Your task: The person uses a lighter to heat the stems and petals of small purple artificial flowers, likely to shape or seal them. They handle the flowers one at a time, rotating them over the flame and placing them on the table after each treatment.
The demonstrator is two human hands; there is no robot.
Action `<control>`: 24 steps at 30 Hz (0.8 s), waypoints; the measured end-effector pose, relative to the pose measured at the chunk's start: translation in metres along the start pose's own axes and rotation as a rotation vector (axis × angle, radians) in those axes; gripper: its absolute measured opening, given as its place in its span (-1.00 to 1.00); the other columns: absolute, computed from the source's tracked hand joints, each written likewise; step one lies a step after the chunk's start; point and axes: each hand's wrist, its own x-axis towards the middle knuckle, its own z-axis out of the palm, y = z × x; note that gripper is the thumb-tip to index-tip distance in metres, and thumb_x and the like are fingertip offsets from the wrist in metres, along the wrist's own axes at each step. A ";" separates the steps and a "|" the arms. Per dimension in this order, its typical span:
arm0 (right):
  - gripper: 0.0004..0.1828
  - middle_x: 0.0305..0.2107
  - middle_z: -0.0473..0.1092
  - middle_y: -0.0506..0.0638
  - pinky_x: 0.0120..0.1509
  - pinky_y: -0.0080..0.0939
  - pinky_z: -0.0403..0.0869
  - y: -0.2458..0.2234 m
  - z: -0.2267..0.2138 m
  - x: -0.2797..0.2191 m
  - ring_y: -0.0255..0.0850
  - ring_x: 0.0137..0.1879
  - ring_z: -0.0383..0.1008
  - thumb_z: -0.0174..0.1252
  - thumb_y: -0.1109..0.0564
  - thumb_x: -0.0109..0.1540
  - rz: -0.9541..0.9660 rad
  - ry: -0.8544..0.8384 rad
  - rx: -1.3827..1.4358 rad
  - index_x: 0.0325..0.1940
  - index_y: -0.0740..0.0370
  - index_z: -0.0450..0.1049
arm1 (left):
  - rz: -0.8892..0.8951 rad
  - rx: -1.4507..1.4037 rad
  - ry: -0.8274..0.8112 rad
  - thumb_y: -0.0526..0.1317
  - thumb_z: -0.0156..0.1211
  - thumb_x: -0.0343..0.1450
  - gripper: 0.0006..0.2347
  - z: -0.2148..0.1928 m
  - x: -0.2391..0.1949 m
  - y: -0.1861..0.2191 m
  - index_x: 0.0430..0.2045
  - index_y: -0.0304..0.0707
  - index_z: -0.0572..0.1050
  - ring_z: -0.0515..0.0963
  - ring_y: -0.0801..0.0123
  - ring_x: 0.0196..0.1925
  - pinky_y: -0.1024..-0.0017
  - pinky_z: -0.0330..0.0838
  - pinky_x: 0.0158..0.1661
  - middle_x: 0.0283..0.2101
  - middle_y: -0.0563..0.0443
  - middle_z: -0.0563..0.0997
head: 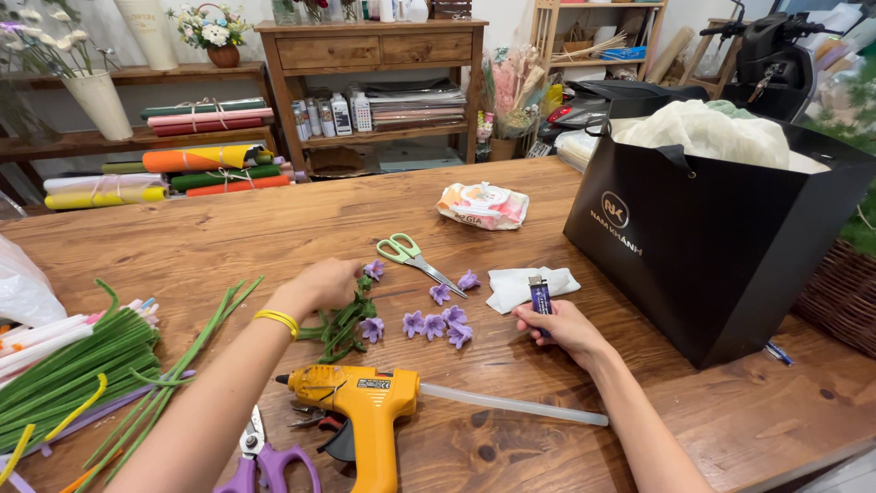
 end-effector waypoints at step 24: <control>-0.13 -0.77 -0.07 -0.07 -0.64 -0.33 0.14 -0.009 -0.013 -0.018 -0.22 -0.66 0.06 -0.32 -0.70 0.24 -0.146 -0.001 0.547 -0.63 0.13 0.07 | 0.123 -2.272 0.042 -0.32 0.39 0.33 -0.64 0.016 0.086 0.242 -0.02 -0.37 0.47 0.67 0.21 -0.19 0.35 0.58 -0.05 -0.18 -0.09 0.64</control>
